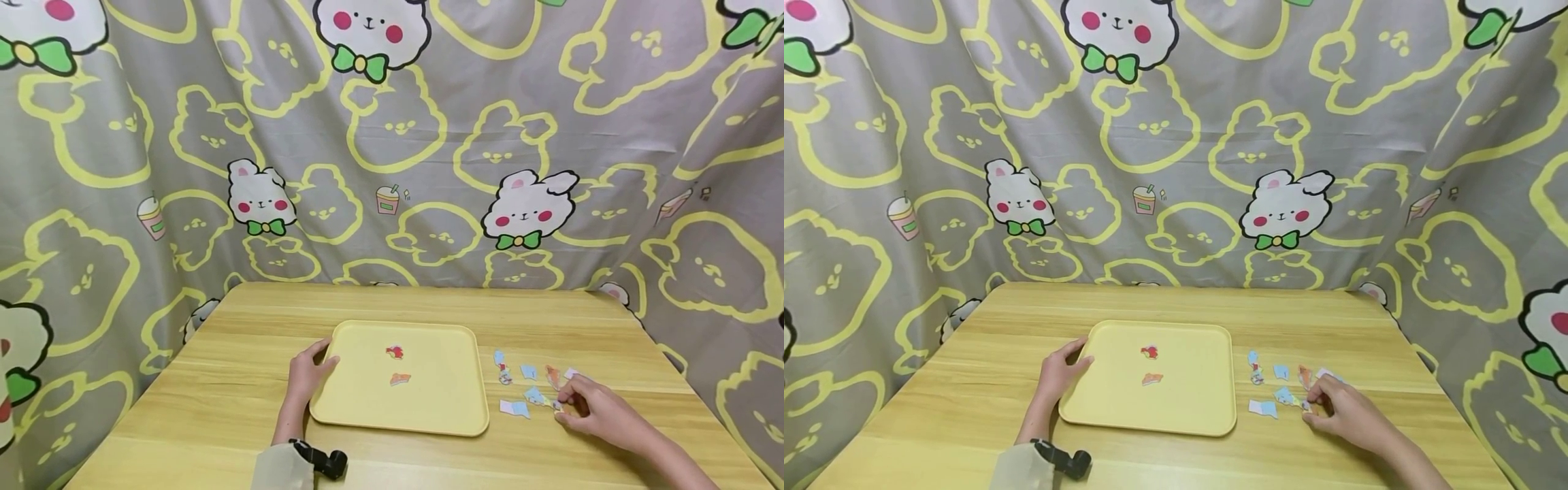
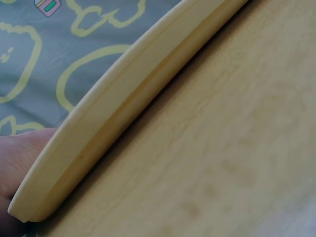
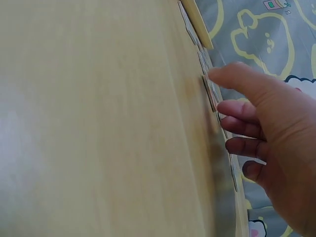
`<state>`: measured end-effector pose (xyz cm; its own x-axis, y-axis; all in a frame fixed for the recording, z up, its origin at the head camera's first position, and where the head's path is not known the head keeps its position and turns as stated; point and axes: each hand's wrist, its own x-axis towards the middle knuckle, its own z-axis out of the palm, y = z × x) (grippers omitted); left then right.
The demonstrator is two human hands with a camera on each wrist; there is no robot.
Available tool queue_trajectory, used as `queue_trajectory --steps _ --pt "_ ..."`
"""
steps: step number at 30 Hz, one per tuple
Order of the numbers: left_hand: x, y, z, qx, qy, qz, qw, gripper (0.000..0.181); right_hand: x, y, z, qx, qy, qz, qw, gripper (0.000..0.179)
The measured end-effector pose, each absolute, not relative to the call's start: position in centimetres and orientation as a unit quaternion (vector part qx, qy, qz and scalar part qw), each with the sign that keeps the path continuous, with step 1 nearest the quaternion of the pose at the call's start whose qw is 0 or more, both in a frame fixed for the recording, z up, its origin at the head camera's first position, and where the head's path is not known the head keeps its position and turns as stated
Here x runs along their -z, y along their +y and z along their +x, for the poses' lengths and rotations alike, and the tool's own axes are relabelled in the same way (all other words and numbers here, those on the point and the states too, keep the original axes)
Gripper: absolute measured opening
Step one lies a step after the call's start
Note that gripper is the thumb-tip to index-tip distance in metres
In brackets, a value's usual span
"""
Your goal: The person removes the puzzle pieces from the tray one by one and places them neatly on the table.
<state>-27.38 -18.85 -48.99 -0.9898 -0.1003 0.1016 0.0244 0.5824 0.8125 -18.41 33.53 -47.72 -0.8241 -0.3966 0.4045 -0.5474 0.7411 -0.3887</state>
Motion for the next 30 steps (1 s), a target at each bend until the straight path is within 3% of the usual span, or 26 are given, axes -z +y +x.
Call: queue_trajectory --steps 22,30 --pt "49.0 -19.1 -27.6 0.449 -0.889 0.015 0.092 0.05 46.6 26.5 -21.8 -0.312 -0.877 0.328 0.159 0.026" --pt "49.1 -18.9 -27.4 0.451 -0.887 0.013 0.093 0.049 46.4 22.3 -23.4 -0.327 -0.88 0.326 0.107 0.026"
